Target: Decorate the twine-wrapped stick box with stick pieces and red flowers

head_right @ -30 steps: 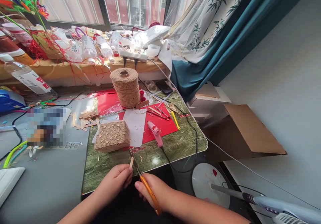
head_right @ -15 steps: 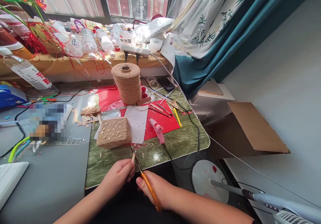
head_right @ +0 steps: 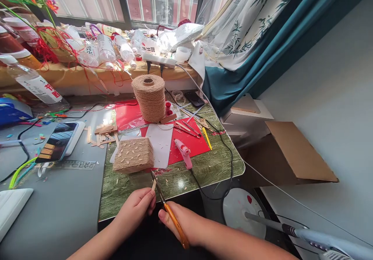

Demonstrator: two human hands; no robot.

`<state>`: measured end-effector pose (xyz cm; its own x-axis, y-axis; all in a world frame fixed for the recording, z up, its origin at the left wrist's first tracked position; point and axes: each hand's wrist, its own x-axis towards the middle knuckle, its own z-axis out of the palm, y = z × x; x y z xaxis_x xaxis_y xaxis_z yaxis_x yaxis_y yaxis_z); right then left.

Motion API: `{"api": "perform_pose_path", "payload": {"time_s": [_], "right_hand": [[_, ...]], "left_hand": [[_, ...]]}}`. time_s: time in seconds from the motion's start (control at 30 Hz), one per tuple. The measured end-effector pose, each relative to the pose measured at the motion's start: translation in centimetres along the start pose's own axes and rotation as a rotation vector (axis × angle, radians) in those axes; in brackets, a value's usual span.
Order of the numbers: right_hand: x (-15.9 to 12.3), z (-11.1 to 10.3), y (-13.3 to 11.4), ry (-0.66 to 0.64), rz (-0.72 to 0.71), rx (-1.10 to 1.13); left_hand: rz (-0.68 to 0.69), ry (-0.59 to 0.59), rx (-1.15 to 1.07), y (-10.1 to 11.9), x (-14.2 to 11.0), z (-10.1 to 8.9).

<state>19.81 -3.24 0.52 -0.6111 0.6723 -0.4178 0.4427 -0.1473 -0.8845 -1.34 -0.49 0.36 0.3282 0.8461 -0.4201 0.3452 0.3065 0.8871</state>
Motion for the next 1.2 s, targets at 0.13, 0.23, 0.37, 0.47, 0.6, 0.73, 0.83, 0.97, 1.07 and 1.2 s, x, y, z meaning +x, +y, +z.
{"api": "perform_pose_path", "payload": {"time_s": [0.13, 0.23, 0.37, 0.47, 0.6, 0.73, 0.83, 0.97, 1.07, 1.2], "right_hand": [[-0.1, 0.0, -0.1, 0.005, -0.011, 0.030], [-0.1, 0.1, -0.4, 0.010, -0.013, 0.056], [0.0, 0.1, -0.5, 0.007, -0.011, 0.066], [0.0, 0.1, -0.2, 0.017, -0.017, 0.045], [0.0, 0.1, 0.0, 0.018, -0.018, 0.045], [0.1, -0.1, -0.2, -0.005, 0.003, 0.027], [0.3, -0.1, -0.6, 0.007, -0.003, 0.024], [0.8, 0.1, -0.8, 0.049, -0.016, 0.048], [1.3, 0.3, -0.3, 0.059, 0.021, 0.042], [2.4, 0.8, 1.3, 0.065, 0.052, 0.039]], "left_hand": [[0.022, -0.017, 0.048, 0.2, -0.1, 0.1], [0.017, -0.013, 0.037, 0.2, -0.2, 0.2], [-0.006, 0.003, 0.042, 0.3, -0.5, 0.3], [-0.003, -0.022, 0.055, 0.5, -0.5, 0.3], [0.001, -0.062, 0.070, 0.7, -0.5, 0.3], [0.007, -0.063, 0.068, 0.7, -0.4, 0.2], [-0.010, -0.071, 0.024, 0.5, -0.2, 0.0], [-0.043, -0.093, -0.009, 0.1, -0.1, 0.0], [-0.042, -0.086, -0.013, -0.1, 0.0, 0.0], [-0.104, -0.100, -0.033, 0.3, -0.1, -0.2]]}}
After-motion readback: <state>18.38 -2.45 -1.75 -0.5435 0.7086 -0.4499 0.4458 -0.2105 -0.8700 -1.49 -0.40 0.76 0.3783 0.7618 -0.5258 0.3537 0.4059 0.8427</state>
